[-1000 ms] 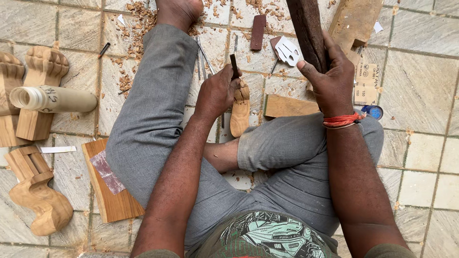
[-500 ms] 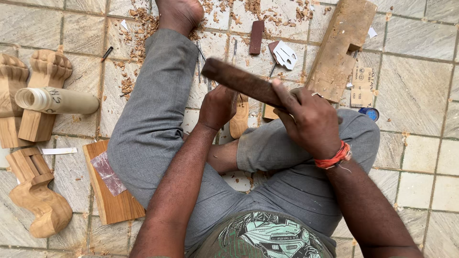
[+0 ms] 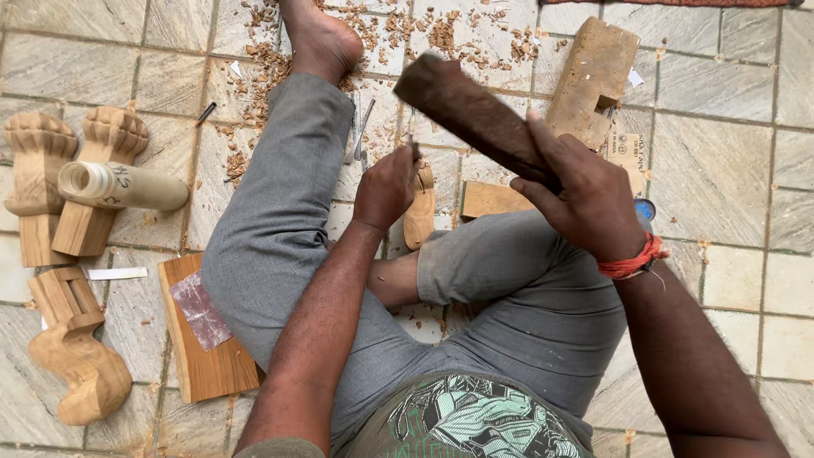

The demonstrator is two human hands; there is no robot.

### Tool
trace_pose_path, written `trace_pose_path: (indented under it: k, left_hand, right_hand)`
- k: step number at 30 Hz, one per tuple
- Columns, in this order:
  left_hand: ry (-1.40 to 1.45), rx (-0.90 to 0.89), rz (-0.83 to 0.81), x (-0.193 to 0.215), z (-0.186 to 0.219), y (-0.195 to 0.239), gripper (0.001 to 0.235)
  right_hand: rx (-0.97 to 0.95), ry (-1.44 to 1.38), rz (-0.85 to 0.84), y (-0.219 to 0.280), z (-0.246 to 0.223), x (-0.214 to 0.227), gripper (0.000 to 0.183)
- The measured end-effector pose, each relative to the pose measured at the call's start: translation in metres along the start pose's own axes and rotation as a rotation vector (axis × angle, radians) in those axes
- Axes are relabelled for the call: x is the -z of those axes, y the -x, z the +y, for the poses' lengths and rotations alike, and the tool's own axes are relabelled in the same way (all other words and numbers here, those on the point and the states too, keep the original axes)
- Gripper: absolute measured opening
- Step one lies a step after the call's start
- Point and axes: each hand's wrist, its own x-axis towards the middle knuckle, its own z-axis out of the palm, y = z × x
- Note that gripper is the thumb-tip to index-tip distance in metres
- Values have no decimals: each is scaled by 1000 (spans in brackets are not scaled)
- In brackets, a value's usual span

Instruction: The person sits on the floor and carves a small wooden piece shaped like a foot using a chisel and a wooden mallet. They repeatedly strike the chisel to shape the wood, occasionally adjusting the piece and clearing away wood shavings.

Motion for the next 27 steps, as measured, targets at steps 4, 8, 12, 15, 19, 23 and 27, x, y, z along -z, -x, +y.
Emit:
trace_pose_path:
  k: [4, 8, 12, 15, 19, 23, 27]
  left_hand:
    - [59, 203, 444, 5, 3, -15, 14]
    - [194, 349, 270, 33, -2, -17, 19]
    - [291, 186, 252, 51, 1, 4, 22]
    - [350, 394, 134, 49, 4, 5, 22]
    - [329, 334, 147, 47, -5, -7, 21]
    - [250, 327, 43, 43, -11, -17, 20]
    - [230, 287, -15, 45, -13, -24, 21]
  right_hand:
    - [-14, -225, 238, 7, 9, -20, 86]
    - [-87, -108, 250, 0, 23, -37, 87]
    - [-56, -180, 260, -19, 36, -53, 83]
    - [-85, -260, 213, -27, 38, -62, 83]
    - [-135, -290, 121, -26, 42, -68, 84]
    - [-160, -442, 65, -16, 39, -60, 80]
    - [-84, -555, 83, -28, 25, -41, 79]
